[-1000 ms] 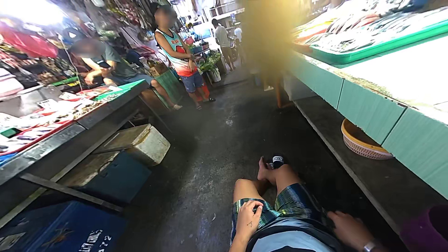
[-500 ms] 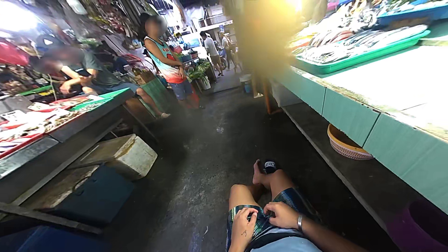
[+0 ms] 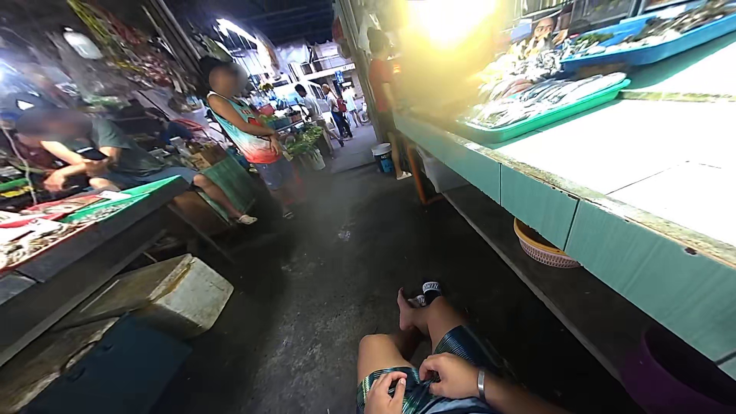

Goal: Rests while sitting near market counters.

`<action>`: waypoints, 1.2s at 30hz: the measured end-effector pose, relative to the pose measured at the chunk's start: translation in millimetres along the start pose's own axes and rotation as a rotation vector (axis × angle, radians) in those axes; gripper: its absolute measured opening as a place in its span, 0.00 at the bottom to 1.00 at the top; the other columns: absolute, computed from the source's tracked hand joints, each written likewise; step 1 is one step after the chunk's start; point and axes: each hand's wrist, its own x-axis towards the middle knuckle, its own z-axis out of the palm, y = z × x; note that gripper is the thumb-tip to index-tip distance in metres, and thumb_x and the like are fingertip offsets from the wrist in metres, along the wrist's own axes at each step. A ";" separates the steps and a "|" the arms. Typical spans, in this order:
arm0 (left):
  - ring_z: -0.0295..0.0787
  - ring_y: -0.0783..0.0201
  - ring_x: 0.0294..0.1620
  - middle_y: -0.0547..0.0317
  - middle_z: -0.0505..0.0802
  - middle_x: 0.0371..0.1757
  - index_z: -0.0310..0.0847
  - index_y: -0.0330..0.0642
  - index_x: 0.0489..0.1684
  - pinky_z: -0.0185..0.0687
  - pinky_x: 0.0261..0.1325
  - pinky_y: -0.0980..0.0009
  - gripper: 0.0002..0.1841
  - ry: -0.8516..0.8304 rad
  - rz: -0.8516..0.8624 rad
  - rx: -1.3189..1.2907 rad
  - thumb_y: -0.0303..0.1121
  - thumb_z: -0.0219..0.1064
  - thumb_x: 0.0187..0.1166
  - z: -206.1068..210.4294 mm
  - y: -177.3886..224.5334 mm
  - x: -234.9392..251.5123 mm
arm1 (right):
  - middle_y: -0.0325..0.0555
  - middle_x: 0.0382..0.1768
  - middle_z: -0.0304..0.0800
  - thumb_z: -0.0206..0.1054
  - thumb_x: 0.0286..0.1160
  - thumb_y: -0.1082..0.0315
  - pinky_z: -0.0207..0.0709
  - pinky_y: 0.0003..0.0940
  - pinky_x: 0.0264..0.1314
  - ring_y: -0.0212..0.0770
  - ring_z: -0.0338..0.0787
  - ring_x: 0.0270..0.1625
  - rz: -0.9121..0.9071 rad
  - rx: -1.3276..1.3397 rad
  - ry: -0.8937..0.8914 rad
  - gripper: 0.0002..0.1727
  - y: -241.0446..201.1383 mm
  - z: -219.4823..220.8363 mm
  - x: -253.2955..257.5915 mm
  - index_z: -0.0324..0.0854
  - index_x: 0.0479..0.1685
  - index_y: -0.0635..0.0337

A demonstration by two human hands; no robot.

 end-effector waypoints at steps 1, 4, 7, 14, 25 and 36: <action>0.89 0.62 0.60 0.63 0.96 0.51 0.95 0.51 0.48 0.78 0.71 0.55 0.12 0.075 0.067 0.018 0.39 0.64 0.82 11.5 -19.2 3.4 | 0.52 0.56 0.91 0.72 0.73 0.64 0.79 0.50 0.72 0.49 0.89 0.62 0.012 -0.010 -0.009 0.17 0.5 0.1 -0.7 0.87 0.59 0.58; 0.89 0.67 0.57 0.70 0.96 0.48 0.95 0.56 0.45 0.80 0.67 0.55 0.11 0.119 0.144 0.026 0.41 0.64 0.80 24.7 -35.3 10.3 | 0.51 0.55 0.91 0.71 0.74 0.64 0.80 0.48 0.71 0.48 0.89 0.61 0.029 0.006 0.015 0.17 4.3 -0.9 -6.6 0.87 0.59 0.58; 0.89 0.69 0.58 0.72 0.96 0.49 0.95 0.58 0.46 0.79 0.69 0.56 0.11 0.093 0.167 0.031 0.43 0.64 0.81 28.5 -27.3 14.3 | 0.50 0.53 0.92 0.72 0.72 0.64 0.81 0.47 0.68 0.46 0.90 0.58 0.027 0.033 0.064 0.16 13.3 -0.3 -12.0 0.88 0.57 0.58; 0.88 0.72 0.59 0.76 0.95 0.49 0.95 0.61 0.46 0.78 0.71 0.58 0.12 0.108 0.146 0.063 0.46 0.62 0.81 28.8 -34.8 13.4 | 0.49 0.53 0.92 0.72 0.72 0.63 0.82 0.45 0.67 0.44 0.90 0.57 0.021 0.040 0.054 0.16 13.5 2.0 -8.6 0.87 0.58 0.57; 0.87 0.75 0.59 0.77 0.95 0.49 0.94 0.62 0.46 0.78 0.71 0.61 0.12 0.117 0.103 0.031 0.46 0.62 0.82 24.6 -40.8 11.8 | 0.49 0.55 0.91 0.72 0.72 0.64 0.81 0.44 0.69 0.43 0.89 0.59 0.051 0.038 0.012 0.17 5.3 1.9 -3.5 0.87 0.59 0.57; 0.85 0.75 0.63 0.79 0.94 0.53 0.93 0.64 0.49 0.73 0.76 0.61 0.15 0.050 0.080 0.079 0.51 0.58 0.84 25.4 -34.3 14.3 | 0.46 0.52 0.91 0.72 0.71 0.62 0.83 0.40 0.65 0.40 0.90 0.55 0.032 0.047 0.059 0.16 12.5 2.2 -6.9 0.88 0.56 0.56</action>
